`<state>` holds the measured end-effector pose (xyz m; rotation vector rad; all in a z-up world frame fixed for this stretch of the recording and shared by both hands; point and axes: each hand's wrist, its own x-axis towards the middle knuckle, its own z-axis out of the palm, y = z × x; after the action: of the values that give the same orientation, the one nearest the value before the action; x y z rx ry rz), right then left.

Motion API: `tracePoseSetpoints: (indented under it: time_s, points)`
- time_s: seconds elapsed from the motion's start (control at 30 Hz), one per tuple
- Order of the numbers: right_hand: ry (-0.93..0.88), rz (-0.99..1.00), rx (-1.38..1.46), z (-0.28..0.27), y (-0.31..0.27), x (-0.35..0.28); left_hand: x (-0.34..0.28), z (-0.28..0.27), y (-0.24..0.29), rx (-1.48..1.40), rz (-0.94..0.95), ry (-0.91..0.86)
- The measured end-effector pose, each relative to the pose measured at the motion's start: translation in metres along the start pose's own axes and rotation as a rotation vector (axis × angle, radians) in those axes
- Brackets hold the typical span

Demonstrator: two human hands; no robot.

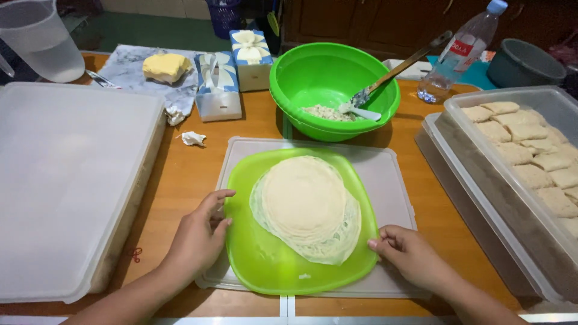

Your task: Separating and arranging pastry skins on a flat surface.

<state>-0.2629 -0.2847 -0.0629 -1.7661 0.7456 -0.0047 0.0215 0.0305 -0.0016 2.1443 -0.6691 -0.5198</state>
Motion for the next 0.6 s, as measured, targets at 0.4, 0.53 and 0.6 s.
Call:
tracePoseSetpoints:
  time_s: [0.4, 0.53, 0.6]
  points:
    - [0.091, -1.056, -1.047, 0.017, -0.139, -0.008, 0.003, 0.019, 0.035, 0.649, 1.006, 0.083]
    - [0.108, -1.020, -1.169, 0.018, -0.147, 0.020, 0.034, 0.022, 0.027, 0.623, 0.733, 0.250]
    - [0.148, -1.020, -1.087, 0.016, -0.156, 0.033, 0.046, 0.019, 0.030, 0.651, 0.733, 0.447]
